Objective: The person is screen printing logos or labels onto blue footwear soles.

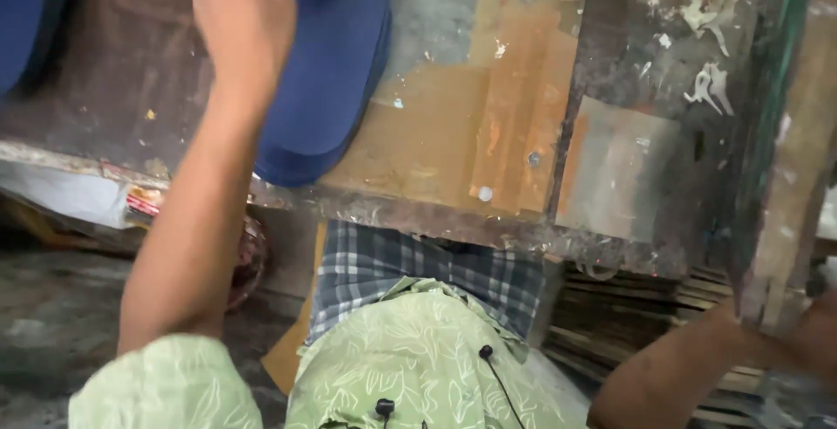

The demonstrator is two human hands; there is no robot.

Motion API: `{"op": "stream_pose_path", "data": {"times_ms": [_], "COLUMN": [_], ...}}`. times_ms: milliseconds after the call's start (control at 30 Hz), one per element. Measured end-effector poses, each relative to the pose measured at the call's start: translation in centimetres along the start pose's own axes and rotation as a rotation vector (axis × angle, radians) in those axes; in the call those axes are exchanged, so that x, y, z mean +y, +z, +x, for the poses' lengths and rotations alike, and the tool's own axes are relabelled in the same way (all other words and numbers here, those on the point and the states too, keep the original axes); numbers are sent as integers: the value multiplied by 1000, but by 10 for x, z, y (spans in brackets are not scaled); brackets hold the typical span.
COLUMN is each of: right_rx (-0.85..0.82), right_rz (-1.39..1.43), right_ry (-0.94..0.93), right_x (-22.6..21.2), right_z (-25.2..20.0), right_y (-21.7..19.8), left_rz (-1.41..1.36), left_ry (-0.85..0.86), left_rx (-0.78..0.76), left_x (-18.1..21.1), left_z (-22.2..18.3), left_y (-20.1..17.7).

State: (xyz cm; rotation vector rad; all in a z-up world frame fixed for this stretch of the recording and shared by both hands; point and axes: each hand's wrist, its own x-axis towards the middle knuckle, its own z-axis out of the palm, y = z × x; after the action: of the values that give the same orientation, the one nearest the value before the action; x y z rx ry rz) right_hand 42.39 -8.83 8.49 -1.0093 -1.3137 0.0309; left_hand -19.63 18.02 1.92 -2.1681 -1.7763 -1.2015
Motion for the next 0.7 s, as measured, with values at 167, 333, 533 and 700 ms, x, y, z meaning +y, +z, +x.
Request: {"op": "stream_pose_path", "data": {"times_ms": [167, 333, 533, 700], "right_rx": [101, 191, 37, -187], "right_rz": [-79, -185, -221, -150], "right_ry": [38, 64, 4, -29], "right_x": [6, -35, -85, -105], "right_z": [-22, -16, 12, 31], "right_y": [-18, 17, 66, 79], "left_rz": [208, 100, -189, -150], "left_ry": [-30, -34, 252, 388], "left_rx": [-532, -527, -715, -782], "left_x": [108, 118, 199, 231], "left_z": [-110, -159, -148, -122], "left_y": [-74, -70, 3, 81]}}
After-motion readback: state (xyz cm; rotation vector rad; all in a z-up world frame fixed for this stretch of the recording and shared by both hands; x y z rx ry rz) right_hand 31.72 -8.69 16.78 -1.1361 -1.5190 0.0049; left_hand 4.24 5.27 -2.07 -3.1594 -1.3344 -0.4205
